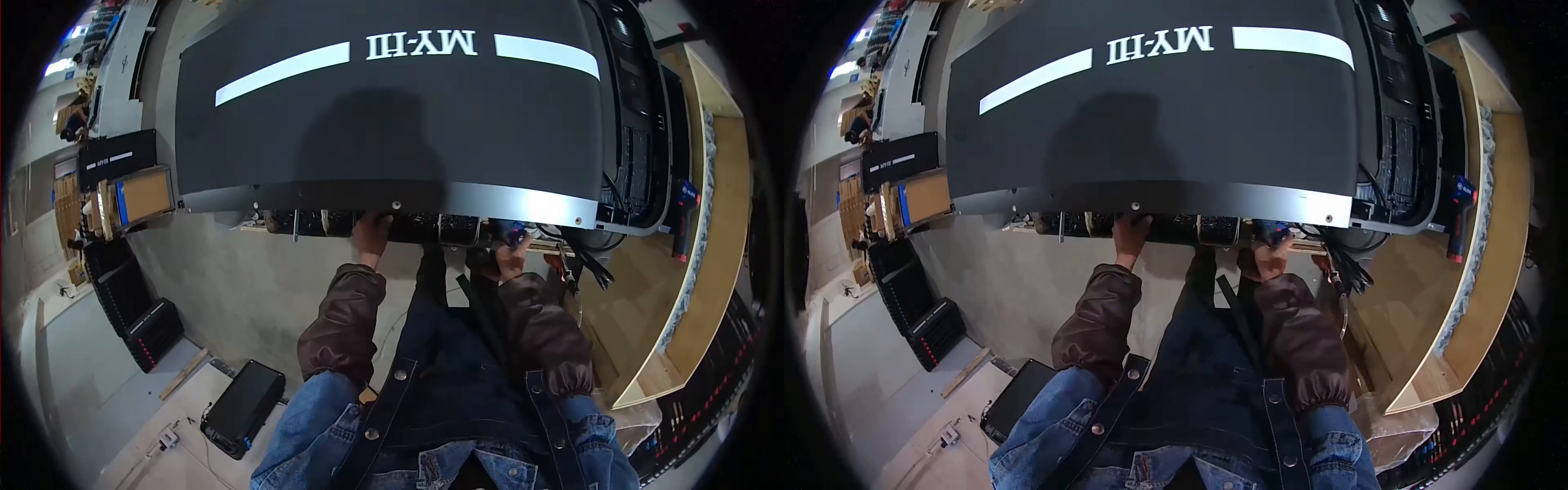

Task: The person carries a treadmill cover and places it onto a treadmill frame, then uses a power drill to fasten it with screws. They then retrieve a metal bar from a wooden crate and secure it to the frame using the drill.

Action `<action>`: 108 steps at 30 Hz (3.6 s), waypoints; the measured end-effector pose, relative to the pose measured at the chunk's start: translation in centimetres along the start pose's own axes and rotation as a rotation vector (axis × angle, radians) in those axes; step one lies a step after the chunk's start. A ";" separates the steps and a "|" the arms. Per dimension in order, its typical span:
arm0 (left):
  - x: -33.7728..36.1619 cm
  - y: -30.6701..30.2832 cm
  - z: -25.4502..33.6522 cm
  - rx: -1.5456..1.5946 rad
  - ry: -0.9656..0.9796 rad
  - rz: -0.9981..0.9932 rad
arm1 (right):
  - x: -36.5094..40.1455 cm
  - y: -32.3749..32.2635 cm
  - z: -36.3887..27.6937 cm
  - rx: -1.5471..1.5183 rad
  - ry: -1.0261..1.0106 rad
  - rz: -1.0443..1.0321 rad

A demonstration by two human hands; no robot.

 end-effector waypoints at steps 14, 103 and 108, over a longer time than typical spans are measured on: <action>0.3 -1.6 -1.4 1.331 -0.498 -0.872 | 10.6 -11.9 -11.0 0.138 -0.122 -0.187; 19.6 -5.8 52.8 0.783 1.239 -1.096 | -0.7 -20.1 -48.9 1.287 -0.315 -1.094; 19.1 -5.5 53.1 0.819 1.164 -1.034 | -1.1 -21.0 -46.8 1.242 -0.314 -1.075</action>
Point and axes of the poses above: each hand's wrist, its own x-axis away from the middle knuckle, its own y-axis out of the palm, z = x × y, the point moved 3 cm from there along -x, towards the middle knuckle, and after that the axes turned 10 degrees about -y, right-handed, at the moved point
